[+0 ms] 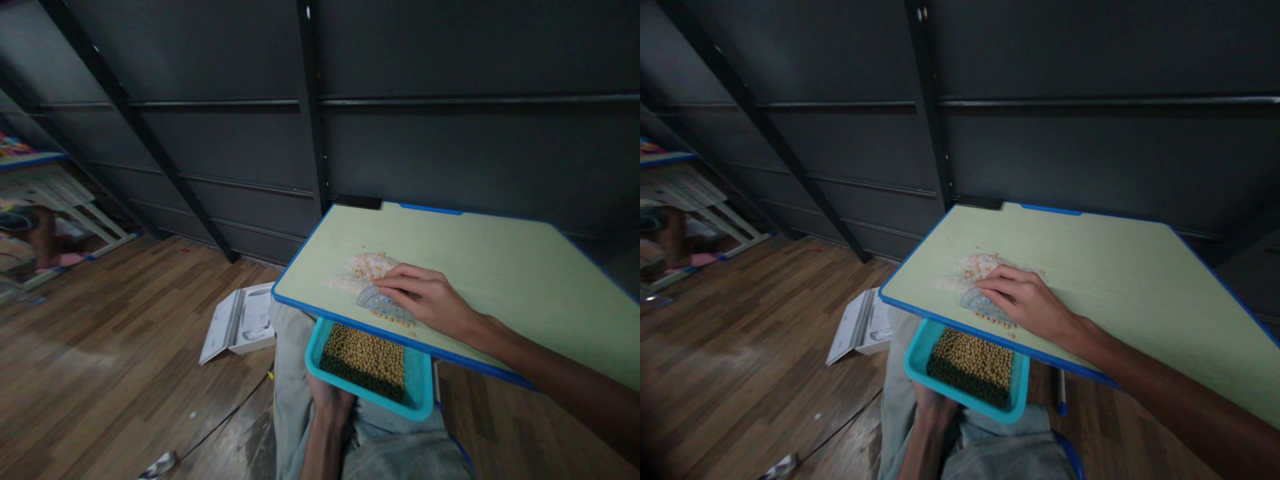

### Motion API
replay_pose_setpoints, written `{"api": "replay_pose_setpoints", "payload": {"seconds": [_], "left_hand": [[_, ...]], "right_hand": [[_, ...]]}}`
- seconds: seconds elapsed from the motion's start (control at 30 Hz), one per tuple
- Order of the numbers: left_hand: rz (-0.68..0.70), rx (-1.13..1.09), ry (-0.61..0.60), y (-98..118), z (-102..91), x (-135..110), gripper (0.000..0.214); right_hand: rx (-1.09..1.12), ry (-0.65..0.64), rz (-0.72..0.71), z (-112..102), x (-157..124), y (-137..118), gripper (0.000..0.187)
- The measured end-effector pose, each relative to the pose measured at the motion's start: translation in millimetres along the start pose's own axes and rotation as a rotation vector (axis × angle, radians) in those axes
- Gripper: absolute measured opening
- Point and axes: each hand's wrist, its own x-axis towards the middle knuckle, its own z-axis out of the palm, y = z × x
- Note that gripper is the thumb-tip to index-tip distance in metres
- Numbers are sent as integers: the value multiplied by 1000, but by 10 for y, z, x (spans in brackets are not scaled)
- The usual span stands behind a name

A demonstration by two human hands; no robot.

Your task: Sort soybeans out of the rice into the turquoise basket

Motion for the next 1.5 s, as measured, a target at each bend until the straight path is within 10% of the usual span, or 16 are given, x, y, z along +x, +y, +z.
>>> {"api": "replay_pose_setpoints", "payload": {"seconds": [1.5], "left_hand": [[-41, 43, -11, 18, -4, -53, 28]], "right_hand": [[51, 37, 0, -54, 14, -114, 18]]}}
